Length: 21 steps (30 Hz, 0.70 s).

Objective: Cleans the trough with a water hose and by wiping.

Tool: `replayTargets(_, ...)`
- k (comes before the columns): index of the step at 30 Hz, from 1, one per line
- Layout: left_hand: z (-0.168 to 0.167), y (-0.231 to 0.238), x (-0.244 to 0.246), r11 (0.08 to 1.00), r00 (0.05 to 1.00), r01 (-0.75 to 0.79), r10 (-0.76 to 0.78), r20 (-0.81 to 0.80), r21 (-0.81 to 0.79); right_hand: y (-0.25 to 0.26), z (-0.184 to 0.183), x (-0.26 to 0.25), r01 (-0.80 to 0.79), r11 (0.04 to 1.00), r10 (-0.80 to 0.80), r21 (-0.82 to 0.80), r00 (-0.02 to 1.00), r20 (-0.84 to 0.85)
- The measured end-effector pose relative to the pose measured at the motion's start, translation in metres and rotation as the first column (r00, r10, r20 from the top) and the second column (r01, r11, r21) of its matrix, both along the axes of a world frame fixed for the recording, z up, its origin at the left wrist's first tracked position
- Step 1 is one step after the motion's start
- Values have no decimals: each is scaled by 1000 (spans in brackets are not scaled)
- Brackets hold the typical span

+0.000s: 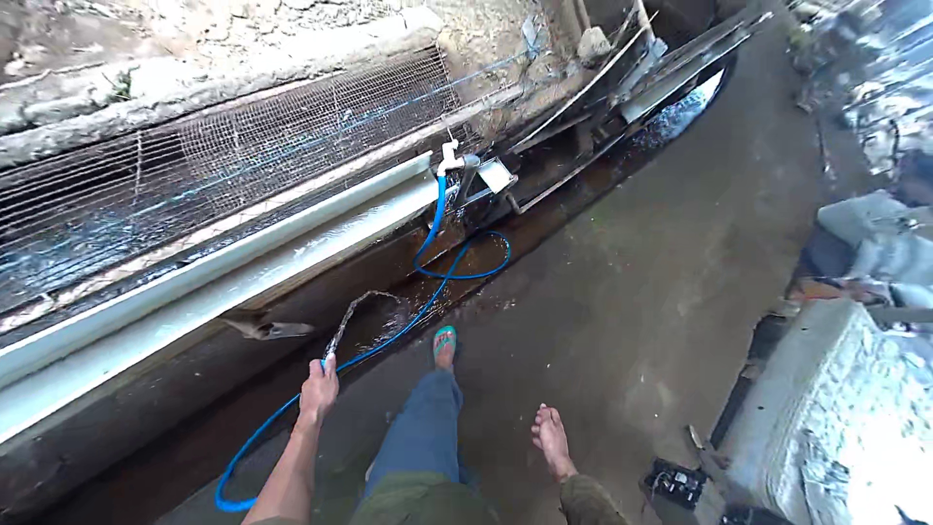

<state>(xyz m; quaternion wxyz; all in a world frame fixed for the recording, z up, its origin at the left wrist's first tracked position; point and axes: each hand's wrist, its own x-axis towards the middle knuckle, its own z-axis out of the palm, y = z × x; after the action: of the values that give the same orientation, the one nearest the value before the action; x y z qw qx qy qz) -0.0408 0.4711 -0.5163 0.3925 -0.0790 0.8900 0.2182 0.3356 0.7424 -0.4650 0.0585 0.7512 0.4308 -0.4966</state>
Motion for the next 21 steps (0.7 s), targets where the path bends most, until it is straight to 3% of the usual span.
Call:
replayTargets(4,-24,56,6,999,999,-37,37,6,20,91,-10,-66,-32,998,36,49,995,-94)
replayTargets(8,-53,127,17,997,991,-79,76,115,22,190,-36,-132,-130,991,132,28,984,-117)
replayTargets(13,-83,194,28,985,985,-139,127,115,105,323,-67,-243,-356,933,359,45,925,-124)
replayTargets(17,-116,234,28,977,966,-178,150,212,120,431,-118,-354,-621,771,632,142,773,-51)
replayTargets(21,-149,276,24,974,968,-192,169,183,116,534,-231,-461,-830,483,843,278,527,107)
